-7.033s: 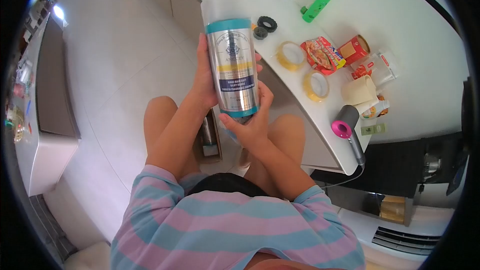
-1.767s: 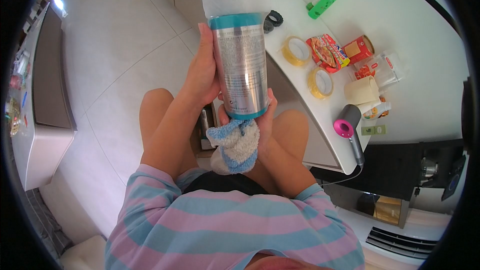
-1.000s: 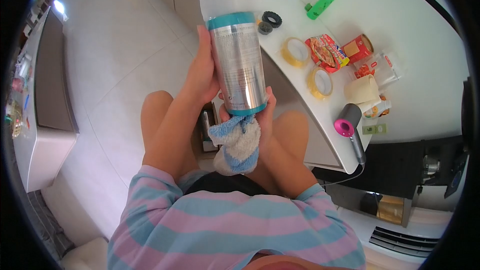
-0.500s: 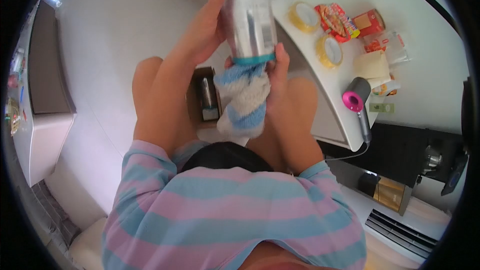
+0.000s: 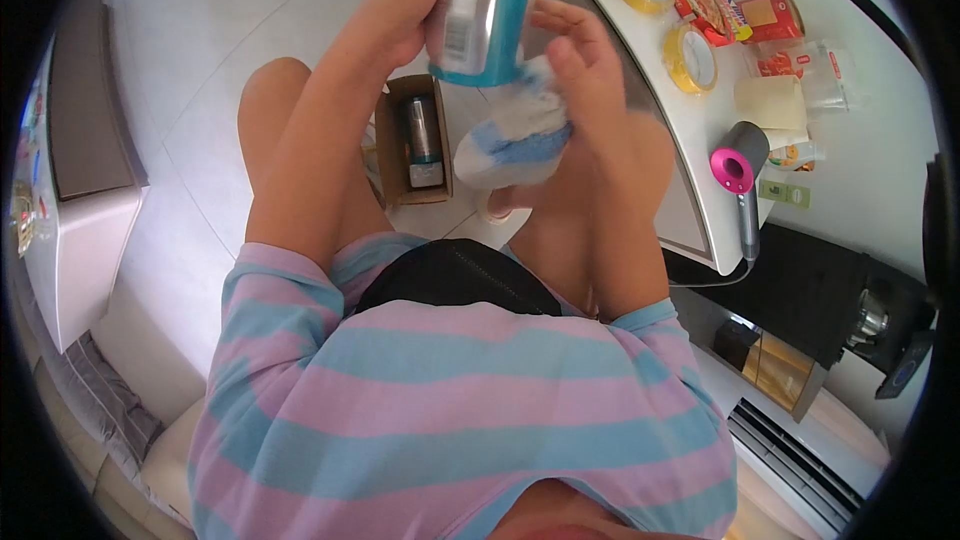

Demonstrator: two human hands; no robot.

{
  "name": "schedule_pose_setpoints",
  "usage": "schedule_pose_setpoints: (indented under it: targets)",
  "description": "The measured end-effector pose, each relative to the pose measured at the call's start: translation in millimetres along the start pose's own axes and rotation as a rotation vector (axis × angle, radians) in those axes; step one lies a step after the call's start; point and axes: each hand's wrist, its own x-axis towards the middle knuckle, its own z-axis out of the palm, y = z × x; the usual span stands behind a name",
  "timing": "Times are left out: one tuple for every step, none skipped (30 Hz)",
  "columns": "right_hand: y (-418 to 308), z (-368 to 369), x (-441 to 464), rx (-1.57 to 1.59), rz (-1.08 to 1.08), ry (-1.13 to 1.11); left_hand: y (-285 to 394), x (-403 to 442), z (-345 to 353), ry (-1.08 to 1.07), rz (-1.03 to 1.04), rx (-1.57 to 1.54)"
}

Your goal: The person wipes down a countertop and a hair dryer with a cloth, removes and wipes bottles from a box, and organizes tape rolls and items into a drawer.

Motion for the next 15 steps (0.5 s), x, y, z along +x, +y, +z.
schedule_pose_setpoints:
  targets:
    - [-3.5,-7.7,1.3,-0.016,0.001,0.032,-1.8,-2.7,-4.8,0.017,-0.020,0.145]
    - [-8.3,-14.9,10.5,-0.038,-0.031,0.062,-6.0,1.2,-4.9,0.009,0.048,0.199]
    - [-10.2,-19.7,11.3,0.013,0.000,0.070,-10.0,5.5,-5.0,0.004,0.116,0.252]
    - [-11.4,-21.8,12.3,0.034,-0.009,0.076,-9.8,-1.8,6.9,0.054,0.137,0.257]
    - [-12.0,-22.4,14.5,0.056,-0.018,0.082,-15.4,-0.8,0.2,0.000,0.053,0.243]
    - [-13.3,-22.3,16.7,0.080,-0.025,0.087,-19.7,-2.0,3.2,0.000,0.016,0.192]
    - [-13.1,-22.5,18.9,0.036,-0.035,0.056,-22.6,-4.6,7.5,0.000,-0.023,0.139]
    - [-11.8,-22.2,20.0,-0.008,-0.037,0.028,-22.5,-7.9,11.9,-0.023,-0.045,0.126]
    - [-11.6,-21.0,19.4,-0.049,-0.034,0.000,-27.4,-9.3,15.4,-0.029,-0.020,0.081]
    - [-12.3,-18.4,18.0,-0.121,-0.017,-0.016,-32.4,-8.8,17.2,-0.034,0.004,0.035]
    - [-12.8,-15.1,16.1,-0.191,0.004,-0.033,-34.1,-8.3,19.4,-0.021,0.023,0.068]
    - [-12.4,-13.4,14.8,-0.259,0.031,-0.049,-36.1,-8.7,21.3,-0.004,0.039,0.098]
    - [-10.6,-14.5,15.1,-0.386,0.043,-0.039,-37.4,-9.2,22.9,0.013,0.055,0.126]
    - [-10.7,-12.9,14.3,-0.388,0.032,-0.051,-37.7,-10.3,24.5,0.031,0.121,0.255]
    - [-10.2,-9.7,12.7,-0.391,0.024,-0.062,-38.0,-11.5,26.0,0.048,0.187,0.384]
